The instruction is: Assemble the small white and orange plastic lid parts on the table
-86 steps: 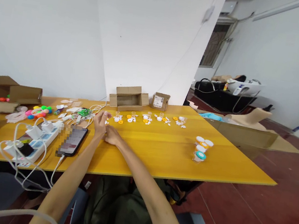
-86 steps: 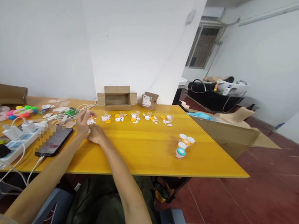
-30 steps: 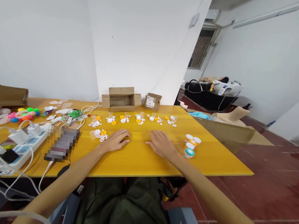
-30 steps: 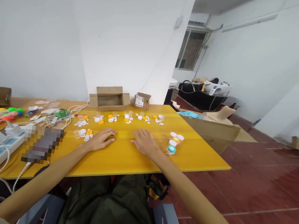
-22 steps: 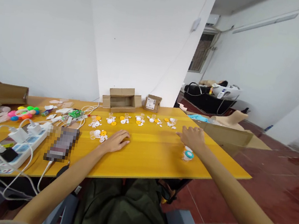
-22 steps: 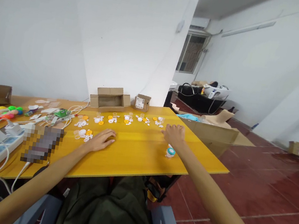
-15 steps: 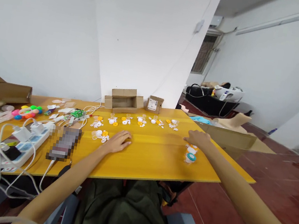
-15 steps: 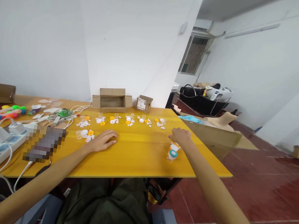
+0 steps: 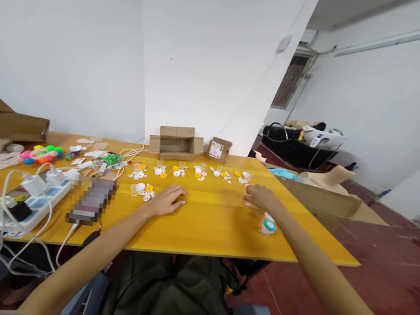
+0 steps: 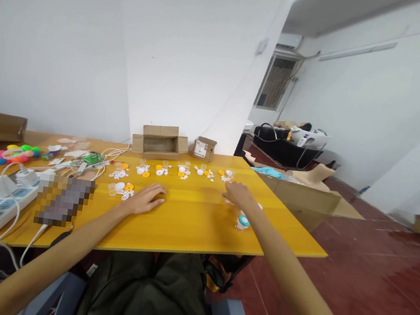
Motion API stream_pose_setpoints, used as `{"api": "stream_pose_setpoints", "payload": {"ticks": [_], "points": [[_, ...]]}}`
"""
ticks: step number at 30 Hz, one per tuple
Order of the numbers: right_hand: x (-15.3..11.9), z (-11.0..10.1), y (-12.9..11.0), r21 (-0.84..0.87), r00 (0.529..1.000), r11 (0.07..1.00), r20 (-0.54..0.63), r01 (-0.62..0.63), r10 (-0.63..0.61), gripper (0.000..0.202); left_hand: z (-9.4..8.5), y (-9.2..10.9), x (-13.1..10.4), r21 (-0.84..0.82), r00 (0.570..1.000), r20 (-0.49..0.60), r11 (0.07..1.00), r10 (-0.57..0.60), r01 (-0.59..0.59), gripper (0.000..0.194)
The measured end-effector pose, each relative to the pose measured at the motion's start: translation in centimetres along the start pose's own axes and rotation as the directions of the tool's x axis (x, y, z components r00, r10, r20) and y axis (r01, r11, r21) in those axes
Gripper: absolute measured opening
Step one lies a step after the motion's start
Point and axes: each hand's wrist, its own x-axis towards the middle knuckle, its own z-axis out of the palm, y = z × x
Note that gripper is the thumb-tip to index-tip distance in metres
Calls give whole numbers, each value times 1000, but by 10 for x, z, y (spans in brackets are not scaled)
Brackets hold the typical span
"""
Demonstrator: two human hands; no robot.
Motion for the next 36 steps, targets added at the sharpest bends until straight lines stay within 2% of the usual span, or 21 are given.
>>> {"api": "stream_pose_setpoints", "payload": {"ticks": [2, 3, 5, 7, 9, 12, 14, 18, 20, 22, 24, 28, 32, 36], "points": [[-1, -5, -36, 16, 995, 999, 88, 35, -37, 16, -1, 1, 0, 8, 1000, 5, 1000, -13, 13, 20], [-2, -6, -55, 50, 993, 996, 86, 78, -82, 17, -1, 2, -1, 10, 1000, 6, 1000, -19, 19, 22], [-3, -5, -94, 161, 982, 971, 41, 175, -183, 17, -1, 3, -1, 4, 1000, -4, 1000, -30, 30, 24], [-3, -1, -128, 306, 968, 919, -55, 249, -244, 17, -1, 4, -1, -12, 999, -27, 999, -38, 38, 25], [1, 5, -153, 463, 953, 834, -164, 301, -253, 18, 0, 4, -2, -24, 998, -44, 999, -50, 49, 25], [13, 16, -176, 675, 966, 692, -190, 258, -175, 19, 0, 1, -1, -24, 994, -52, 995, -93, 92, 22], [21, 23, -182, 807, 976, 548, -185, 220, -119, 18, 0, -1, 0, -42, 989, -63, 990, -136, 134, 20], [27, 40, -182, 983, 994, 144, -108, 110, -18, 27, -2, -3, 4, -159, 977, -72, 970, -199, 186, 21], [25, 45, -179, 998, 998, -19, -55, 54, -23, 35, -3, -2, 6, -208, 975, -75, 959, -211, 191, 23], [21, 47, -175, 993, 997, -120, -17, 9, -70, 41, -4, 0, 6, -254, 973, -73, 948, -217, 192, 26], [18, 46, -172, 985, 992, -167, 9, -30, -125, 44, -5, 1, 6, -304, 973, -65, 933, -220, 190, 29], [18, 45, -171, 982, 984, -180, 23, -55, -176, 46, -6, 2, 5, -384, 971, -79, 906, -226, 179, 34], [20, 49, -176, 984, 986, -178, -19, -11, -167, 46, -8, 4, 6, -413, 970, -51, 890, -236, 195, 36], [20, 55, -179, 990, 989, -130, -68, 51, -131, 44, -11, 10, 8, -347, 967, -39, 911, -253, 225, 35]]}}
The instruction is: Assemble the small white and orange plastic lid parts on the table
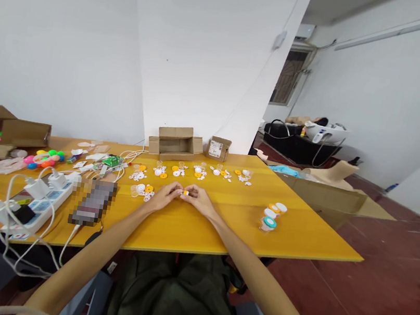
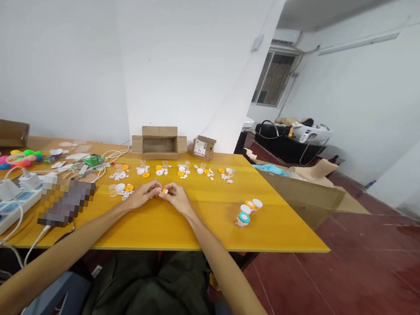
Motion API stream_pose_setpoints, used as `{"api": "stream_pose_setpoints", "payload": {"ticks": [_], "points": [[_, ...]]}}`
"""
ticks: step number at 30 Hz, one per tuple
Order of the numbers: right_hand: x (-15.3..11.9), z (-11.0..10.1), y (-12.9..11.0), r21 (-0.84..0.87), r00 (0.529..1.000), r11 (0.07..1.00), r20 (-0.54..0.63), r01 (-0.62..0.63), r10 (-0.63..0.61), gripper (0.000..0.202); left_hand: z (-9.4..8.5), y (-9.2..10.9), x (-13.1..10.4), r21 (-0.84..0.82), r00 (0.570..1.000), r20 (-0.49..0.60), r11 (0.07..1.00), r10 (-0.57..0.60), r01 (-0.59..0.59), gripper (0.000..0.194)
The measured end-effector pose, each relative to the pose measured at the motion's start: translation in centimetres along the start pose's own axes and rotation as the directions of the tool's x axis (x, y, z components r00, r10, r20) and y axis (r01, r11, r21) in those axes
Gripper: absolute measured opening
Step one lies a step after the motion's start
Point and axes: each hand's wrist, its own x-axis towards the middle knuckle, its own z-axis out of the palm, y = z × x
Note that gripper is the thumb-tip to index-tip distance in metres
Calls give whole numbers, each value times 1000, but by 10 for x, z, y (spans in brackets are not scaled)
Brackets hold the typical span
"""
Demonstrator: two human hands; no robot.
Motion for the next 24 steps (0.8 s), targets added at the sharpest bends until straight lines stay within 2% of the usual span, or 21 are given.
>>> {"api": "stream_pose_setpoints", "payload": {"ticks": [4, 8, 15, 24], "points": [[0, 1, 4, -46, 999, 998, 12, 45, -44, 41, 0, 7, 0, 116, 997, -20, 990, -74, 76, 36], [1, 1, 7, -72, 996, 994, 24, 83, -82, 37, 0, 8, -2, 159, 989, -57, 977, -134, 141, 37], [1, 1, 9, -119, 993, 986, -12, 113, -115, 34, 0, 1, -5, 141, 994, 54, 987, -90, 82, 37], [-3, 2, 9, -282, 984, 945, -20, 166, -179, 27, 0, 1, 0, 362, 991, -24, 923, -128, 128, 46]]}}
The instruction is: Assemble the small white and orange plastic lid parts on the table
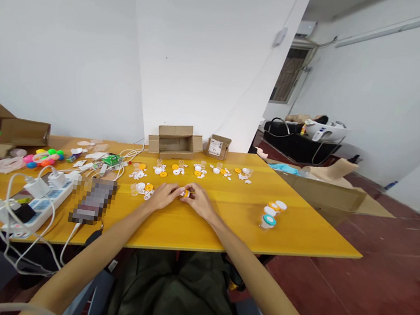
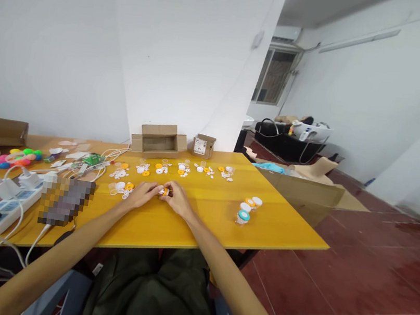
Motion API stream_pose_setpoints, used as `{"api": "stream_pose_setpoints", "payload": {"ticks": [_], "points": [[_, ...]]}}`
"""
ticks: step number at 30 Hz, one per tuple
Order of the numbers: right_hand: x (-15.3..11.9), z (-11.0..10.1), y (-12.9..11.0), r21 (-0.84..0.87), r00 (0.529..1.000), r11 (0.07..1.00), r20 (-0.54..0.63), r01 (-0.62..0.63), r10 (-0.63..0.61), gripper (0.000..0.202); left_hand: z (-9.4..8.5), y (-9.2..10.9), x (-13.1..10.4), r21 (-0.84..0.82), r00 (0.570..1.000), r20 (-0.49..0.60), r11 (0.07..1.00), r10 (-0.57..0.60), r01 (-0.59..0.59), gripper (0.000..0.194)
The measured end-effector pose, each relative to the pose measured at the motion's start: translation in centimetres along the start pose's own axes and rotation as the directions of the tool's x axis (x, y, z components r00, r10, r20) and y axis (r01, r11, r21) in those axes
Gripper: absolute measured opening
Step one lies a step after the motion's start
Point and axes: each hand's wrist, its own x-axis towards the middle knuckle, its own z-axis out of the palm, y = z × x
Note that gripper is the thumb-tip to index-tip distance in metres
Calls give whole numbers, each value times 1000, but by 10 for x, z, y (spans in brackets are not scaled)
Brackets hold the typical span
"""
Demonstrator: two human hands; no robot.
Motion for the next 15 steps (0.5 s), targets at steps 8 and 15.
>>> {"api": "stream_pose_setpoints", "payload": {"ticks": [8, 15], "points": [[2, -2, 3, -22, 999, 999, -24, 24, -24, 25, 1, -1, -5, -173, 994, 28, 980, 102, -95, 40], [-1, -1, -1, -18, 1000, 1000, -2, 25, -25, 25, -1, 8, -2, -10, 1000, -11, 1000, -2, 2, 44]]}}
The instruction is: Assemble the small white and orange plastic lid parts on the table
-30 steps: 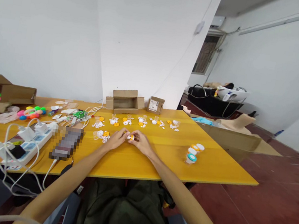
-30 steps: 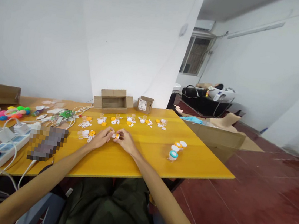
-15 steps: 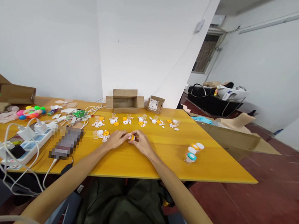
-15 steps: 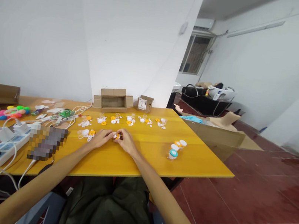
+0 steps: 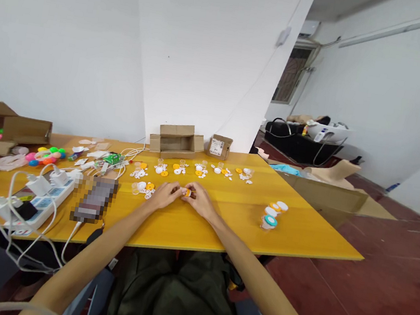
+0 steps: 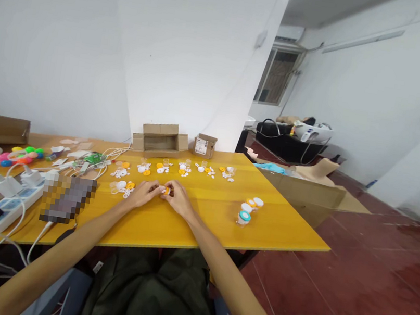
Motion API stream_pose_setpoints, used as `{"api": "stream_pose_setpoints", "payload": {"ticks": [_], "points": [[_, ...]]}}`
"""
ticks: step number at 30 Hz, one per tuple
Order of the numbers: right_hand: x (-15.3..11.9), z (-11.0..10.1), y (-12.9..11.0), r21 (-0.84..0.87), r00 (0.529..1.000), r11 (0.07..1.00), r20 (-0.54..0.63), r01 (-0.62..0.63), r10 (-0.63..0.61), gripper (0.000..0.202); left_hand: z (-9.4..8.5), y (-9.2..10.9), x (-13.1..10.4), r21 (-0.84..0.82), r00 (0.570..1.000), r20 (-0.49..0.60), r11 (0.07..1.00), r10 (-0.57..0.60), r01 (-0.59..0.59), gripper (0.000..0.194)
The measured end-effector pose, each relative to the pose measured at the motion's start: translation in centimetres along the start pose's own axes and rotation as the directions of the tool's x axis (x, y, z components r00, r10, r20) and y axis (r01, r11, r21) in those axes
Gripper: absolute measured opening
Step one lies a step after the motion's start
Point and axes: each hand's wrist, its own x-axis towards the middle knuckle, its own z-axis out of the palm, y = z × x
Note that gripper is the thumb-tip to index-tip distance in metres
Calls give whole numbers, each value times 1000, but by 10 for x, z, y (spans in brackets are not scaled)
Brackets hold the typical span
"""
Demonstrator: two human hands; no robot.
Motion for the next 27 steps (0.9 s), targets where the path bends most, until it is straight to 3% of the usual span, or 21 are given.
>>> {"api": "stream_pose_setpoints", "payload": {"ticks": [3, 9, 17, 24, 27], "points": [[0, 0, -1, 3, 1000, 1000, -2, 6, -6, 23, -1, 2, -3, 39, 1000, -6, 999, 11, -11, 39], [0, 0, -2, 4, 1000, 1000, -25, 9, -9, 26, -2, 2, -7, -68, 993, 57, 992, 106, -102, 37], [-5, -2, -9, -133, 998, 990, -31, 45, -49, 21, -2, 4, -4, 28, 1000, 19, 1000, 3, -3, 37], [-4, -1, -10, -140, 998, 989, -42, 35, -42, 22, -4, 7, -8, -22, 994, 56, 995, 96, -95, 37], [-5, -1, -12, -151, 998, 988, -47, 35, -42, 22, -4, 8, -7, -13, 996, 58, 997, 74, -73, 32]]}}
